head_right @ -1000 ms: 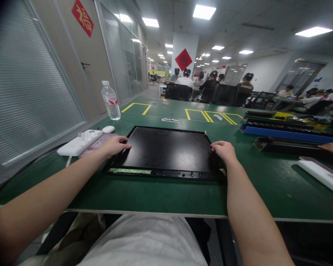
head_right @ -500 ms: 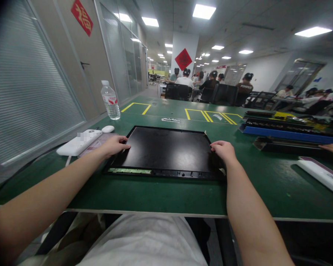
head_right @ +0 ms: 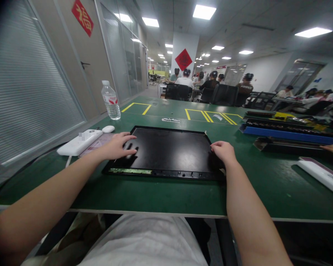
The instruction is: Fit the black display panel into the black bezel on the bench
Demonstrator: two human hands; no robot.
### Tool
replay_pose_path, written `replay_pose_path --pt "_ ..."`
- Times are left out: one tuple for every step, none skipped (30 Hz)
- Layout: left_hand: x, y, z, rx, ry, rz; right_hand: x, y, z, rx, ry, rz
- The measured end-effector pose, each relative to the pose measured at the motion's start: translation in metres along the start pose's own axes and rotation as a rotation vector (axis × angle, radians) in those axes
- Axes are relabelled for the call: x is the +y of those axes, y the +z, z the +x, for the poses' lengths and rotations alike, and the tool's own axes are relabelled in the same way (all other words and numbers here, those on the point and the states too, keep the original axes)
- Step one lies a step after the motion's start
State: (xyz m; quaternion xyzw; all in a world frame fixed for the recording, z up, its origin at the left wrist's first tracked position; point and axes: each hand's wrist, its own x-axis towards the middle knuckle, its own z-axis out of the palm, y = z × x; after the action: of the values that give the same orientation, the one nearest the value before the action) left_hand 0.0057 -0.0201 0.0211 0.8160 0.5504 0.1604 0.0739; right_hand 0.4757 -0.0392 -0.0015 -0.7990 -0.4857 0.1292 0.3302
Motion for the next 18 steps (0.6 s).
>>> replay_pose_path --pt "0.002 -0.002 -0.002 -0.034 0.091 -0.008 -0.001 0.000 -0.001 0.000 0.000 -0.004" --pt "0.004 -0.003 -0.004 -0.082 0.181 -0.034 -0.002 -0.001 -0.002 0.003 -0.003 -0.006" --pt "0.006 -0.005 -0.007 -0.133 0.255 -0.073 -0.002 -0.001 -0.003 0.009 -0.006 -0.007" --pt "0.009 -0.006 -0.008 -0.179 0.312 -0.111 -0.003 0.000 -0.003 0.016 -0.009 -0.009" --pt "0.011 -0.007 -0.010 -0.213 0.356 -0.144 -0.003 0.000 -0.004 0.022 -0.013 -0.013" --pt "0.013 -0.007 -0.011 -0.237 0.391 -0.170 -0.002 0.000 -0.004 0.027 -0.017 -0.017" --pt "0.015 -0.007 -0.012 -0.251 0.416 -0.186 -0.002 0.000 -0.003 0.030 -0.020 -0.020" --pt "0.017 -0.007 -0.013 -0.257 0.435 -0.197 -0.001 0.001 -0.003 0.030 -0.021 -0.023" --pt "0.018 -0.007 -0.013 -0.259 0.448 -0.204 -0.001 0.001 -0.002 0.027 -0.021 -0.023" --pt "0.019 -0.007 -0.013 -0.258 0.458 -0.208 0.000 0.001 -0.002 0.023 -0.024 -0.022" --pt "0.020 -0.007 -0.014 -0.257 0.466 -0.211 0.000 0.002 -0.001 0.019 -0.027 -0.024" --pt "0.020 -0.007 -0.013 -0.256 0.473 -0.212 0.001 0.002 -0.001 0.020 -0.028 -0.029" --pt "0.020 -0.007 -0.013 -0.257 0.479 -0.212 0.001 0.002 -0.001 0.022 -0.030 -0.036" --pt "0.019 -0.007 -0.013 -0.261 0.486 -0.213 0.001 0.002 -0.001 0.024 -0.031 -0.044" --pt "0.019 -0.008 -0.013 -0.267 0.492 -0.215 0.002 0.002 0.000 0.025 -0.033 -0.047" --pt "0.018 -0.009 -0.014 -0.274 0.498 -0.219 0.002 0.003 0.000 0.024 -0.034 -0.046" --pt "0.017 -0.010 -0.014 -0.283 0.503 -0.223 0.003 0.003 0.000 0.019 -0.035 -0.042" --pt "0.017 -0.010 -0.014 -0.290 0.505 -0.228 0.003 0.003 0.001 0.014 -0.037 -0.035"
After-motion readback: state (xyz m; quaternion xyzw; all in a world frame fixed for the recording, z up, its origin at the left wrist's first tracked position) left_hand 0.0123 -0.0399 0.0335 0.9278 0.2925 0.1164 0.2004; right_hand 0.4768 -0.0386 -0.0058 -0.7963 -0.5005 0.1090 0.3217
